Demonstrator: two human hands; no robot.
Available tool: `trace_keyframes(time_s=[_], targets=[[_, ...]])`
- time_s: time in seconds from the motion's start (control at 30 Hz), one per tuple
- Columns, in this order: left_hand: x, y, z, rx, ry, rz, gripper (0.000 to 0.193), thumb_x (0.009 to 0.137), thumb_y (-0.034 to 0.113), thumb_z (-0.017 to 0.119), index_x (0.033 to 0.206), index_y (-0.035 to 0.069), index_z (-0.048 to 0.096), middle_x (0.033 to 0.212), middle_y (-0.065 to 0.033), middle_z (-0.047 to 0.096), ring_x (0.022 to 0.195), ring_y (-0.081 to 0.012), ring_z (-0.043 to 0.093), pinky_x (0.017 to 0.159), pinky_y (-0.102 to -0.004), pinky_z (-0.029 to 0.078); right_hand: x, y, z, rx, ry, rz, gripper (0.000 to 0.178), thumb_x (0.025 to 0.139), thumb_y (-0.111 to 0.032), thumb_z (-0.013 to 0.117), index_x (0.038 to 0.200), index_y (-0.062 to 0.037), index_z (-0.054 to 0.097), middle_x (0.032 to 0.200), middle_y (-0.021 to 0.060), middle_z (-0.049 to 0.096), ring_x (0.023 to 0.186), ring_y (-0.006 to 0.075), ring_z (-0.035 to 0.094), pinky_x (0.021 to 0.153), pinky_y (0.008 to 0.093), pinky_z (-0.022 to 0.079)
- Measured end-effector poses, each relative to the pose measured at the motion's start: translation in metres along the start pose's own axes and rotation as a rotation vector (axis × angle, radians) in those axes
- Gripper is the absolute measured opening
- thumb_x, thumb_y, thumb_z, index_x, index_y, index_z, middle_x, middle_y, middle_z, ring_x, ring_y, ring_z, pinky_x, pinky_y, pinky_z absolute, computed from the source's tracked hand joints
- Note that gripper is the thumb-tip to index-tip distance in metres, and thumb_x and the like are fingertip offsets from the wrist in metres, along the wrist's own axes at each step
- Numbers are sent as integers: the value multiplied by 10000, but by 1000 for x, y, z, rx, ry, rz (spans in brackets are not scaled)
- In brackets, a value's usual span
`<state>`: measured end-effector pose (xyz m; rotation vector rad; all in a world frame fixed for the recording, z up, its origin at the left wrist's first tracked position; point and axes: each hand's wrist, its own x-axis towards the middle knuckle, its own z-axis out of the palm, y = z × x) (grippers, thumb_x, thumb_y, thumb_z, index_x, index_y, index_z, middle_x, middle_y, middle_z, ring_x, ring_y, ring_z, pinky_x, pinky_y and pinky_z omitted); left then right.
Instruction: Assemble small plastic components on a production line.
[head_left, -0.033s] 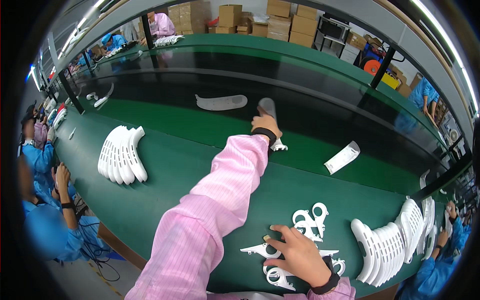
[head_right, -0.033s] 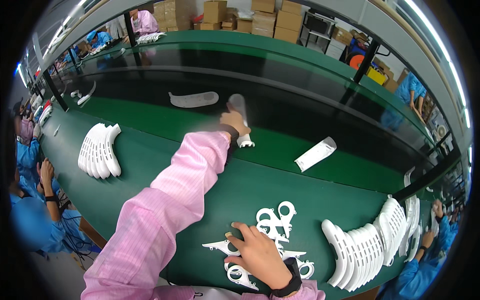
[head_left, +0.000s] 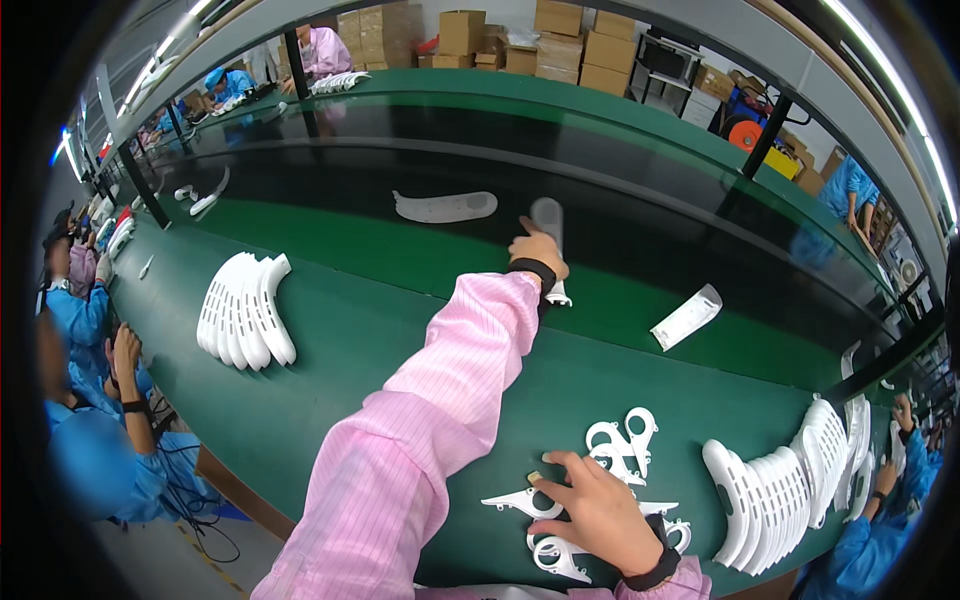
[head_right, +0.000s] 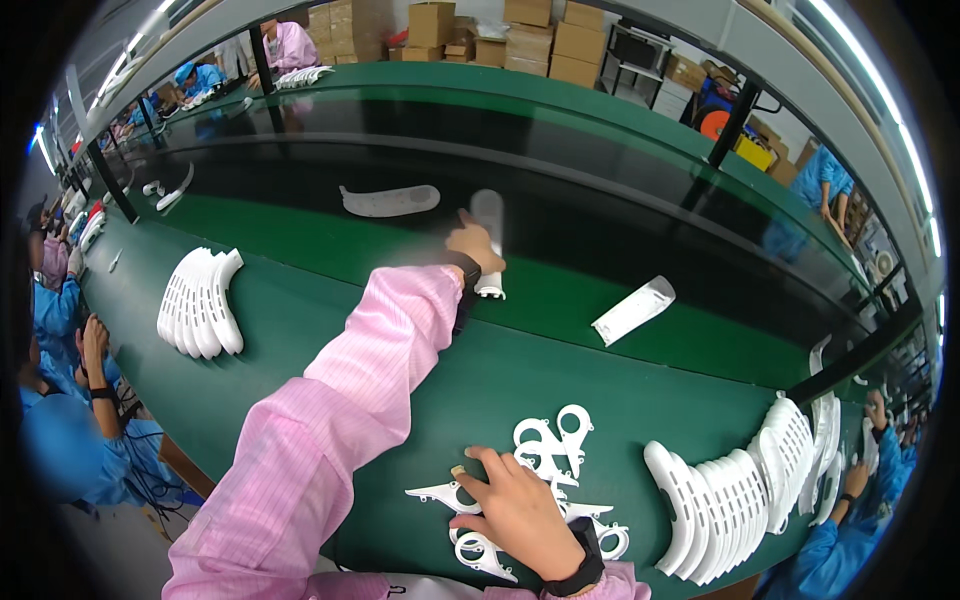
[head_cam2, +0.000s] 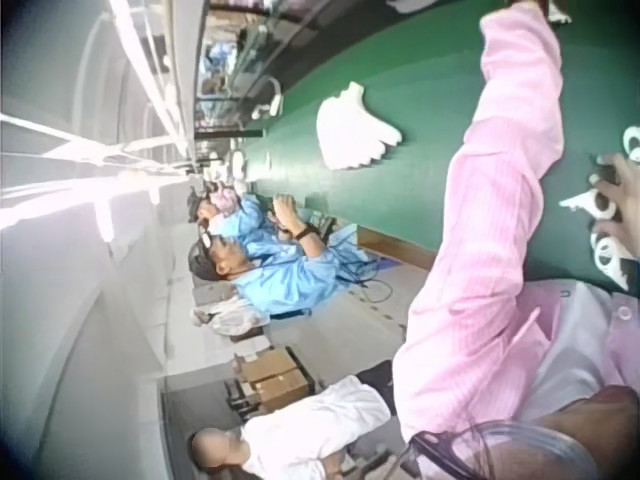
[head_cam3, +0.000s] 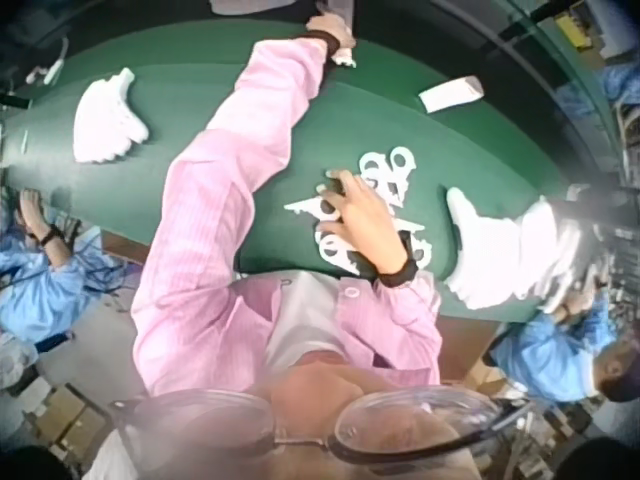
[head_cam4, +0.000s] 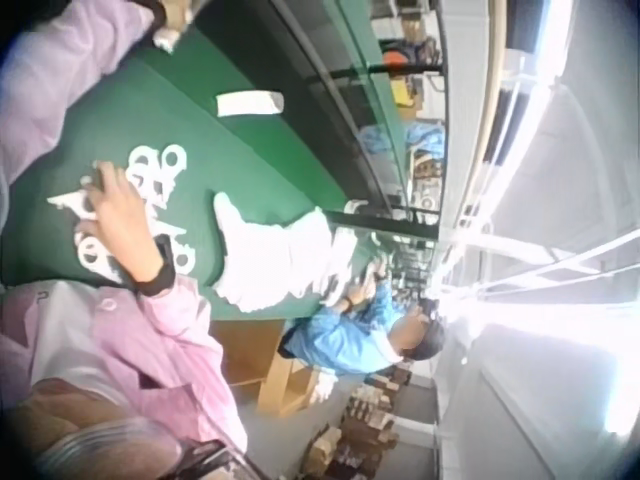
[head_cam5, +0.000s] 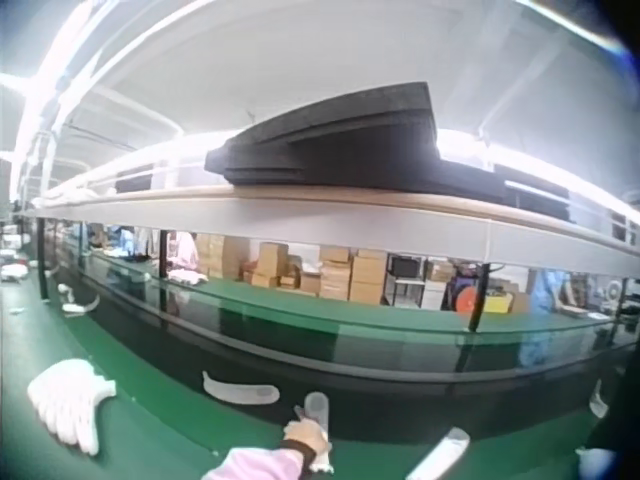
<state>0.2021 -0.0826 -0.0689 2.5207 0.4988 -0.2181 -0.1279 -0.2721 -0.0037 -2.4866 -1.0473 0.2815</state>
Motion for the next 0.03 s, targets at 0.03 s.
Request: trace_keyframes(time_s=[0.03], targets=[[-8,5,-3,-12,-80,63,1294,737,325,862,1622,38,-37,1544,-328,350,1364,-395,496,1098,-456,472,-1,3,0,-12,-36,23,530,720,-308,858,1176,-76,718,1391,101,517,1023,254,602,875,353,539]])
